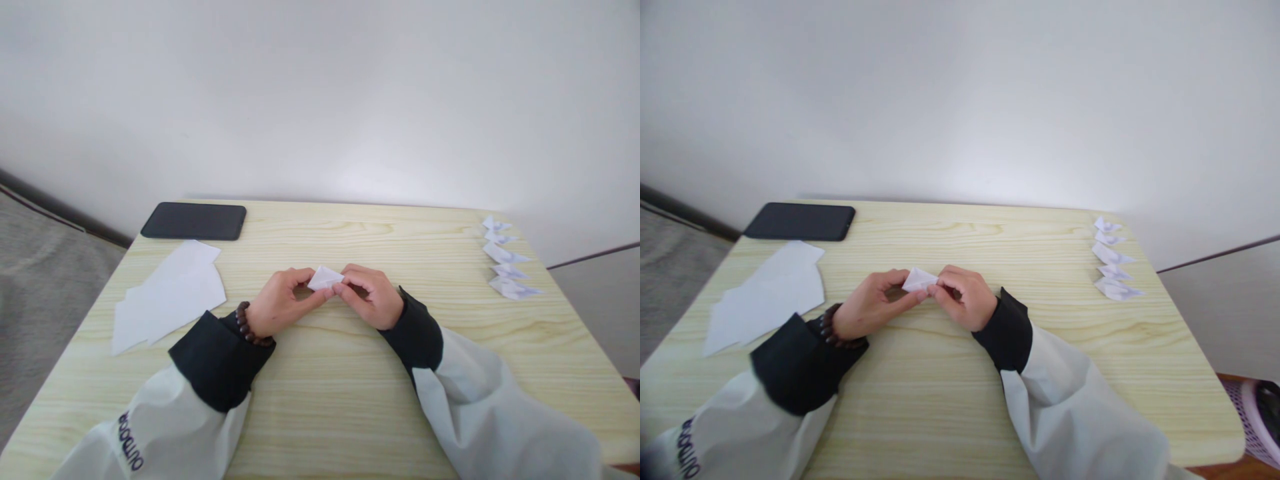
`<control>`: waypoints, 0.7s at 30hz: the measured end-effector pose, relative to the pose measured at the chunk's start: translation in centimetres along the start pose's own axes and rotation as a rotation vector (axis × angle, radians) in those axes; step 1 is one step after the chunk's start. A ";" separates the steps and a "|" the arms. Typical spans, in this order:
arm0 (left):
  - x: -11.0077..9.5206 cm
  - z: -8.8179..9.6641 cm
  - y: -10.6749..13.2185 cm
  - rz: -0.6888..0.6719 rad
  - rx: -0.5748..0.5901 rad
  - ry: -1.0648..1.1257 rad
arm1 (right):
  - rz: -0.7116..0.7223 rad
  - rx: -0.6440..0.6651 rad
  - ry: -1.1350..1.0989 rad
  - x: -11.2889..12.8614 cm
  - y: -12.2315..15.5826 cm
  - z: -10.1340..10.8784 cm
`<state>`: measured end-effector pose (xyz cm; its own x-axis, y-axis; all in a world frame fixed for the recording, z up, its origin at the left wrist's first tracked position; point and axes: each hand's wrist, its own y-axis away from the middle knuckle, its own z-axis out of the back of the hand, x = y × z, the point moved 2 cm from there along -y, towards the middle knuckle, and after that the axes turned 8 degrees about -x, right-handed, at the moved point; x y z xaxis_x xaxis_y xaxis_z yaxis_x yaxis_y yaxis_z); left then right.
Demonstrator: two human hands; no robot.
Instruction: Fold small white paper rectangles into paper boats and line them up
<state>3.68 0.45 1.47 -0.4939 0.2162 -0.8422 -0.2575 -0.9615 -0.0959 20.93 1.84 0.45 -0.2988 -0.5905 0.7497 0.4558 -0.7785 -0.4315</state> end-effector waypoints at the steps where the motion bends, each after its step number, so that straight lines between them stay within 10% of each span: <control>1: -0.1 0.0 0.0 -0.012 0.004 -0.005 | -0.004 -0.001 0.000 0.0 0.0 0.0; 21: -0.3 0.4 0.1 -0.099 0.088 0.034 | -0.033 -0.005 -0.030 0.1 0.0 0.1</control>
<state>3.48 0.38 1.92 -0.4342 0.3022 -0.8486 -0.3764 -0.9167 -0.1339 20.95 1.78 0.61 -0.2882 -0.5583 0.7780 0.4424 -0.7982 -0.4089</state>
